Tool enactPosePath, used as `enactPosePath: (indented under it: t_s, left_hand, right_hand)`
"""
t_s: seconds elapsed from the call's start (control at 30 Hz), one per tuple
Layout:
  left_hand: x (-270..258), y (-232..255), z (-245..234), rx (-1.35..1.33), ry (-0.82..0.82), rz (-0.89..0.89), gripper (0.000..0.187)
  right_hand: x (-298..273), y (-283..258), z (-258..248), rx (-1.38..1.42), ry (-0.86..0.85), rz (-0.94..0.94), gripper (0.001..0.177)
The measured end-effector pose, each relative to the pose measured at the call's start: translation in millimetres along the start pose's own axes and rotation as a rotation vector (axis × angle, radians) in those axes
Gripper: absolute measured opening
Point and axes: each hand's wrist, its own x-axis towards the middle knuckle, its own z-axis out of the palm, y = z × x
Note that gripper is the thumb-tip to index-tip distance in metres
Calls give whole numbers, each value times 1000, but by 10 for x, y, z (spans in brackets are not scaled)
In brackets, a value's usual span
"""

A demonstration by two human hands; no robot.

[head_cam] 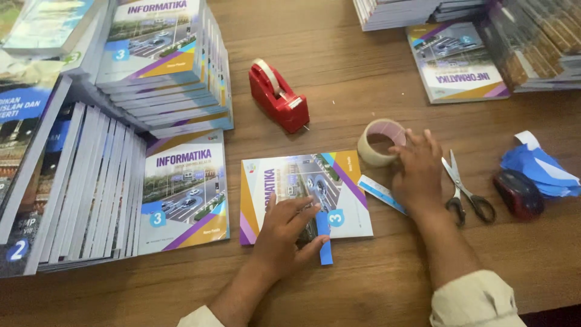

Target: Cutting and applying blue labels to the covers of textbooks using scissors and tape.

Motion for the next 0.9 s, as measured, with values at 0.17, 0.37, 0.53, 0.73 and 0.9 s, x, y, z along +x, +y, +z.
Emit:
enactPosePath:
  t_s: [0.17,0.37,0.53,0.73,0.9]
  left_hand:
    - [68,59,-77,22,57,27,58]
    - [156,102,-467,107,375,-52,65]
    - [122,-55,-587,-40,506,-92,62]
    - [123,-41,-653,-220,339,-229,69]
    - [136,-125,-707,-193,162,-207,55]
  right_hand:
    - [191,-255,33,322,-20,22,24]
    - [74,-1438,-47,809,-241,127,54]
    - [26,-1631,-266,849,-270,-258,36]
    - [-63,-1548,-165,800,-297,-391,33]
    - [49,-1626,-336,800,-238,-417,20]
